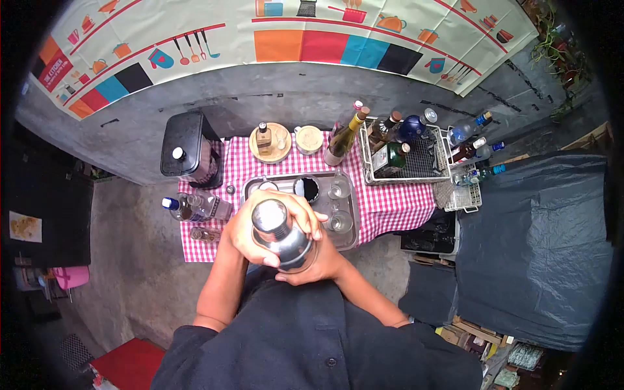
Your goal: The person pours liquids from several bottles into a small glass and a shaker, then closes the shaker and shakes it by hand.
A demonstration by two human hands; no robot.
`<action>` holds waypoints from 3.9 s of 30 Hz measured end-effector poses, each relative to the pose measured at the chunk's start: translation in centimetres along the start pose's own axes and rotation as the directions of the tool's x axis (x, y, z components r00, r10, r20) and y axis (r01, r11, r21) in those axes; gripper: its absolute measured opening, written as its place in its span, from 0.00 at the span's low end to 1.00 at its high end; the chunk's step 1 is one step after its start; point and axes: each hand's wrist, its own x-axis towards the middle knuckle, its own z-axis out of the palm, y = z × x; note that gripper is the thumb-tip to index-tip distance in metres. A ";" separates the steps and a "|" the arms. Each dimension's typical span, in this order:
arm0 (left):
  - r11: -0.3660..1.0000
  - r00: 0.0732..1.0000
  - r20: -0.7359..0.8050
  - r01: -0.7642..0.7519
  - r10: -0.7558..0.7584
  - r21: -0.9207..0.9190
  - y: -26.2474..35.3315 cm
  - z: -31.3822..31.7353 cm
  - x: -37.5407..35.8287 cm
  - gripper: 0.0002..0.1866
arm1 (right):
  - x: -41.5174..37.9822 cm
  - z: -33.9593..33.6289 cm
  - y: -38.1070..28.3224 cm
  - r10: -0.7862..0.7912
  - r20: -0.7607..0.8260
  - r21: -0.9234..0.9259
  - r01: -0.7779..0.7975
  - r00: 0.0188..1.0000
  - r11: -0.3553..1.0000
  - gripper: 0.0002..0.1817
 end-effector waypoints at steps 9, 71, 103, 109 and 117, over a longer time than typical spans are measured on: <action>0.970 0.906 -0.422 0.079 0.026 0.230 -0.2 0.5 -2.1 0.51 | 1.8 1.2 1.0 0.170 -0.198 0.089 -0.156 0.965 0.984 0.58; 0.674 0.574 -0.522 0.739 -0.631 -0.002 -10.8 1.5 -3.7 0.30 | -3.0 -10.3 11.9 0.360 -0.664 0.544 0.093 0.655 0.834 0.27; 0.643 0.752 -0.479 0.648 -0.453 0.408 -16.5 6.2 2.2 0.45 | -4.4 -17.1 3.2 -0.240 -0.522 -0.030 0.264 0.819 0.964 0.43; 0.820 0.803 -0.466 0.520 -0.372 0.240 -16.4 6.5 3.0 0.29 | -2.3 -15.7 -2.6 -0.526 0.094 -0.570 0.479 0.845 0.668 0.42; 0.818 0.783 -0.499 0.531 -0.373 0.221 -15.2 5.4 0.8 0.43 | -0.9 -14.4 -2.5 -0.216 -0.036 -0.512 0.167 0.976 0.843 0.48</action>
